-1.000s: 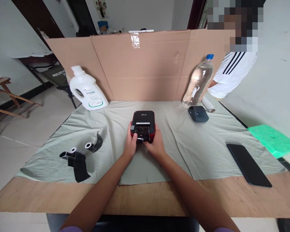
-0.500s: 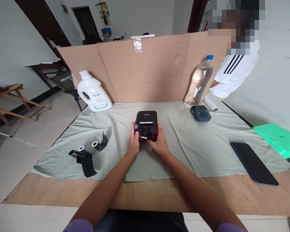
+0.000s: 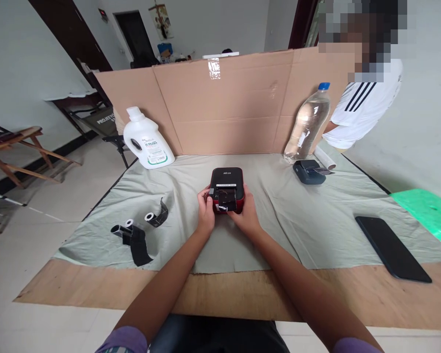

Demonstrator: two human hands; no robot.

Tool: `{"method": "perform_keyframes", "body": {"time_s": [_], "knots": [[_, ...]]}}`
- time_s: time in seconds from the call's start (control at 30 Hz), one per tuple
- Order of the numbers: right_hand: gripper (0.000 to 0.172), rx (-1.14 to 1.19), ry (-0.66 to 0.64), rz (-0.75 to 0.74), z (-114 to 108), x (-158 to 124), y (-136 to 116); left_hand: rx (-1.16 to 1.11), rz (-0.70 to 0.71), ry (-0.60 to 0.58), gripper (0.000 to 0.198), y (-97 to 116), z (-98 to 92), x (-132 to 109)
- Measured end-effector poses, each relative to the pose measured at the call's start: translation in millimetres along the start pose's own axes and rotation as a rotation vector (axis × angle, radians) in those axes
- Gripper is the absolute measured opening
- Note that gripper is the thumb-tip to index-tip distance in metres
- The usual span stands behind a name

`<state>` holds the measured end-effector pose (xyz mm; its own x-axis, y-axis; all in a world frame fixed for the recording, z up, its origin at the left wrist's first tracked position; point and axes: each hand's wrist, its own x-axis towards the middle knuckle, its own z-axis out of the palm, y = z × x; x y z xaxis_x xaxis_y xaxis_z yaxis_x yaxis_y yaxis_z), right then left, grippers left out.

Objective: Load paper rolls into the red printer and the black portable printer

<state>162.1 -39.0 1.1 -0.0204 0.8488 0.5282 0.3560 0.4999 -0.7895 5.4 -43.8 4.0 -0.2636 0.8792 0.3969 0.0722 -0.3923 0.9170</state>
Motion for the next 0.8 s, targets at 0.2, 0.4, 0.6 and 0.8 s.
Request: {"method": "perform_keyframes", "body": {"time_s": [0.2, 0.4, 0.6, 0.8], "knots": [[0.097, 0.023, 0.002, -0.008, 0, 1, -2, 0.074, 0.054, 0.078, 0.035, 0, -1.6, 0], [0.094, 0.032, 0.014, -0.006, 0, 1, -2, 0.088, 0.183, 0.104, 0.034, 4, -5.4, -2], [0.096, 0.016, 0.004, 0.015, 0, 0, -3, 0.131, 0.192, 0.052, 0.045, 11, -9.9, -1], [0.099, 0.032, 0.0, 0.006, -1, 0, -2, 0.163, 0.201, 0.038, 0.046, 10, -9.3, 1]]}}
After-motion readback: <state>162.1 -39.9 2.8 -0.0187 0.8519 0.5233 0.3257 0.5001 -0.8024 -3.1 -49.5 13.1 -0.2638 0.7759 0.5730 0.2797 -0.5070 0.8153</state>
